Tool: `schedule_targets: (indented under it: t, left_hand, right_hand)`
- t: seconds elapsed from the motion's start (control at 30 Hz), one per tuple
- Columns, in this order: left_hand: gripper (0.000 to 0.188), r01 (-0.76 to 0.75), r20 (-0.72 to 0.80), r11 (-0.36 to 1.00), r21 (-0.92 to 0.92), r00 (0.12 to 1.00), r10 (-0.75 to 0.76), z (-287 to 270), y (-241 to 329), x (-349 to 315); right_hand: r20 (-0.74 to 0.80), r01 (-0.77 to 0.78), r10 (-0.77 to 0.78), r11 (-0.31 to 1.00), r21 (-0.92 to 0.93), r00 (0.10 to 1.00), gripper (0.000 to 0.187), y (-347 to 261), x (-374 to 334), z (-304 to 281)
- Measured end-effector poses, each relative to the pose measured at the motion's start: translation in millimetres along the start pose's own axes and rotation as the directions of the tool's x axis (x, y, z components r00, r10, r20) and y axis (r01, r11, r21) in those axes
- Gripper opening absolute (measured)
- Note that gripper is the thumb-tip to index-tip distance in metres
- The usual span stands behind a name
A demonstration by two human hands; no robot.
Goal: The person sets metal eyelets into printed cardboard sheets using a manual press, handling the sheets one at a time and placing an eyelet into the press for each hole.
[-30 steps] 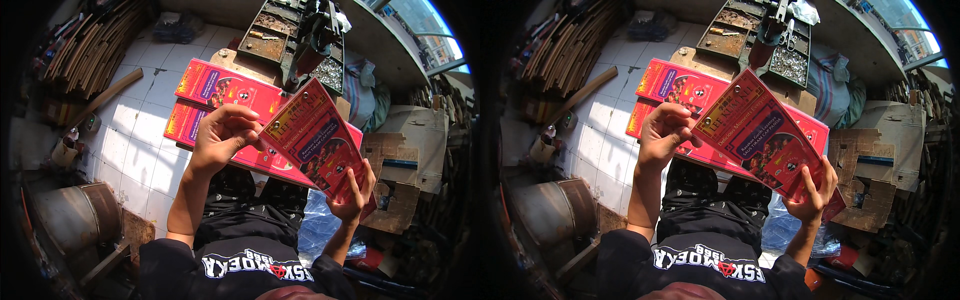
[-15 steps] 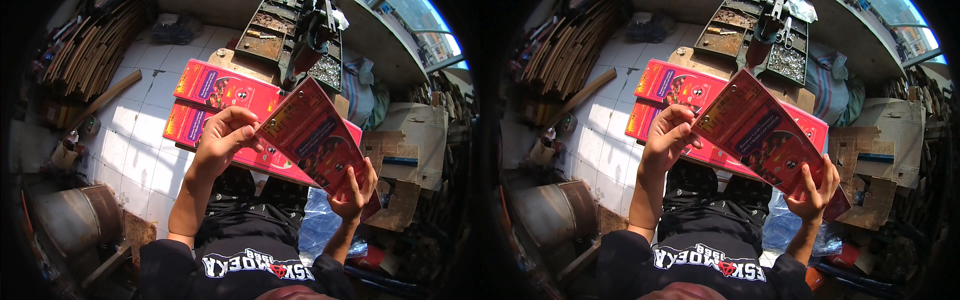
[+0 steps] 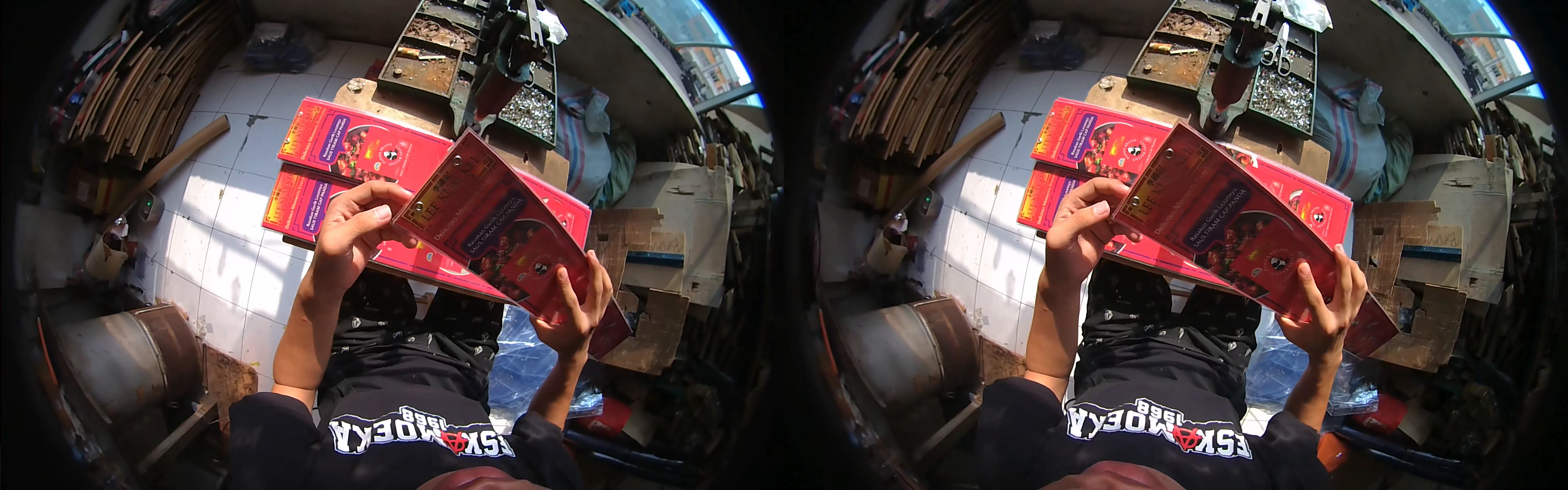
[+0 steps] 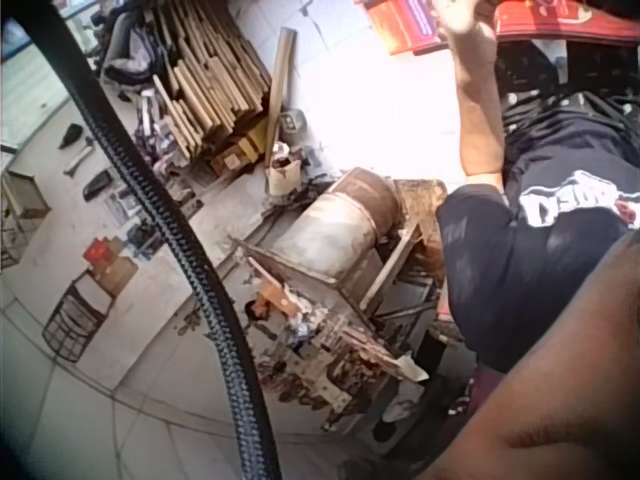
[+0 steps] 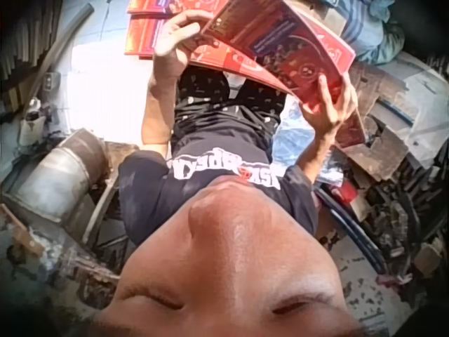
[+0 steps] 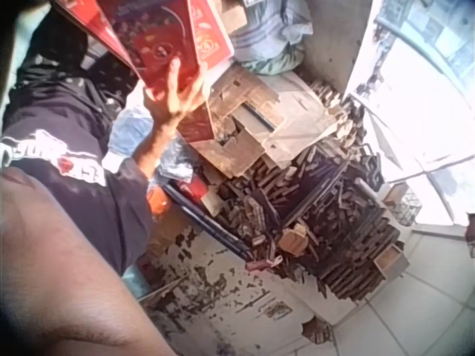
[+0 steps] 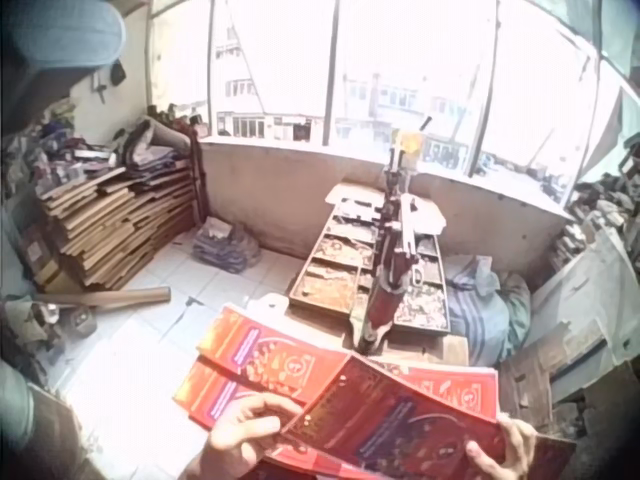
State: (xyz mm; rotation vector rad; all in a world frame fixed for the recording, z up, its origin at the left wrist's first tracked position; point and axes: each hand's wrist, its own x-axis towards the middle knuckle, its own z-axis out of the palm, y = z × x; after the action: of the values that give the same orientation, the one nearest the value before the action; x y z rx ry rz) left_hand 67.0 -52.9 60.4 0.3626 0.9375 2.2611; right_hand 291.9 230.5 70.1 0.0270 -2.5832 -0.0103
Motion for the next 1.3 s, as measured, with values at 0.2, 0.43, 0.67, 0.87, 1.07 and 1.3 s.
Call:
schedule_targets:
  t: [0.2,0.43,0.67,0.87,1.07,1.3]
  left_hand:
    - [0.016,0.036,-0.132,0.868,0.495,0.991,0.034,-10,-2,-9]
    - [0.019,0.048,-0.312,0.857,0.513,0.941,0.134,-44,-16,-46]
    - [0.031,-0.126,-0.494,0.872,0.472,0.782,0.380,-69,-21,-81]
    - [0.026,-0.066,-0.457,0.891,0.450,0.840,0.293,-57,-29,-94]
    - [0.024,0.045,-0.382,0.852,0.522,0.905,0.187,-48,-28,-120]
    - [0.022,0.108,-0.430,0.848,0.518,0.890,0.150,-56,-34,-141]
  right_hand:
    - [0.039,-0.016,0.013,0.997,0.081,0.999,0.076,-11,6,13]
    - [0.199,-0.019,-0.019,0.983,0.185,0.980,0.075,-24,16,27]
    - [0.167,0.027,-0.066,0.974,0.225,0.984,0.081,-36,82,51]
    - [0.272,0.108,-0.152,0.979,0.171,0.950,0.084,-61,148,94]
    - [0.256,-0.027,-0.018,0.985,0.170,0.967,0.080,-61,107,96]
    - [0.142,-0.361,0.360,0.932,-0.020,0.922,0.080,4,-4,54]
